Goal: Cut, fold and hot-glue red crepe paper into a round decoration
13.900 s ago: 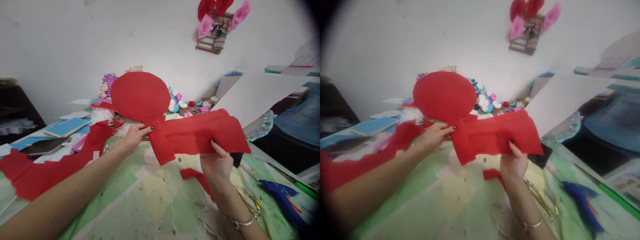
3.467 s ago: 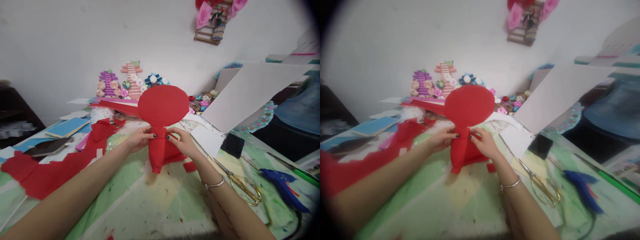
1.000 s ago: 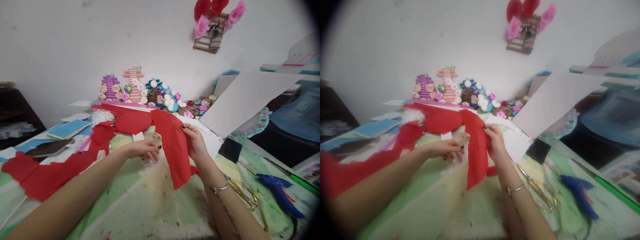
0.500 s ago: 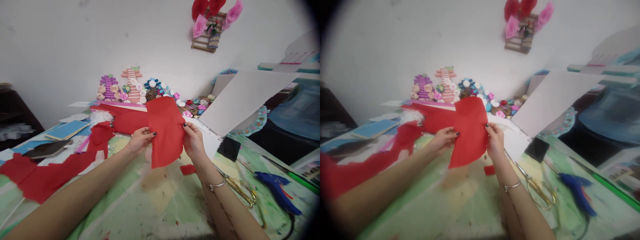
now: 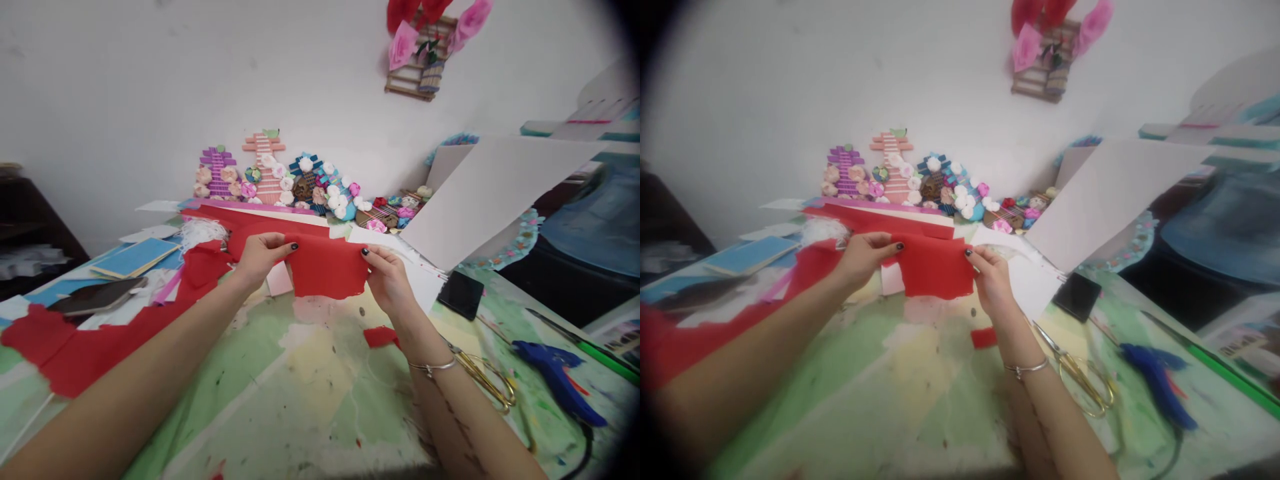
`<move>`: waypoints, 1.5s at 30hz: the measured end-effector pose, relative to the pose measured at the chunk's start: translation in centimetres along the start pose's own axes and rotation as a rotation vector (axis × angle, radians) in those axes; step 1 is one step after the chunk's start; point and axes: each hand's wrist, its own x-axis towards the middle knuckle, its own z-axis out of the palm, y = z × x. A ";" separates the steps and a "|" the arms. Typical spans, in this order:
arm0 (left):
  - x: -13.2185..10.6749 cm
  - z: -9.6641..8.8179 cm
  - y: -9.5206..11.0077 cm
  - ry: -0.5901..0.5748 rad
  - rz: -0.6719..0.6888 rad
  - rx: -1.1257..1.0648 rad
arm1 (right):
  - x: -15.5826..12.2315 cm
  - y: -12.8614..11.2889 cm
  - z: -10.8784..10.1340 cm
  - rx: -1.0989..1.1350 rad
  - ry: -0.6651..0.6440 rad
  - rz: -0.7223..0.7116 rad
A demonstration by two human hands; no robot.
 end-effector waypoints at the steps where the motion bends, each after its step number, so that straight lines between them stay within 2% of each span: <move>1: 0.0 0.0 0.2 0.011 0.016 0.032 | 0.0 0.0 0.0 -0.005 -0.004 -0.005; 7: 0.1 -0.1 1.3 0.096 0.115 0.165 | 0.1 0.0 -0.2 -0.012 -0.014 -0.054; 13: 0.3 -0.3 1.3 0.085 0.141 0.156 | 0.0 0.0 -0.1 -0.077 -0.010 -0.129; 16: 0.3 -0.4 1.1 0.029 0.121 -0.002 | 0.0 0.0 -0.1 -0.091 -0.029 -0.152; 20: 0.4 -0.7 0.9 -0.118 -0.040 -0.201 | 0.2 0.2 -0.3 -0.105 -0.076 -0.155; 24: 0.6 -1.0 0.6 -0.156 -0.043 -0.136 | 0.2 0.2 -0.5 -0.168 -0.078 -0.185; 27: 0.7 -1.2 0.3 -0.154 -0.013 -0.093 | 0.0 -0.2 -0.4 -0.194 -0.136 -0.171; 31: 0.6 -1.4 0.3 -0.250 -0.050 -0.169 | -0.4 -0.5 -0.1 -0.172 -0.269 -0.087; 37: 0.3 -1.6 0.6 -0.377 -0.040 -0.263 | -0.4 -0.2 -0.1 -0.189 -0.330 -0.159; 45: 0.3 -1.7 0.7 -0.359 -0.027 -0.257 | -0.4 0.2 -0.3 -0.178 -0.369 -0.192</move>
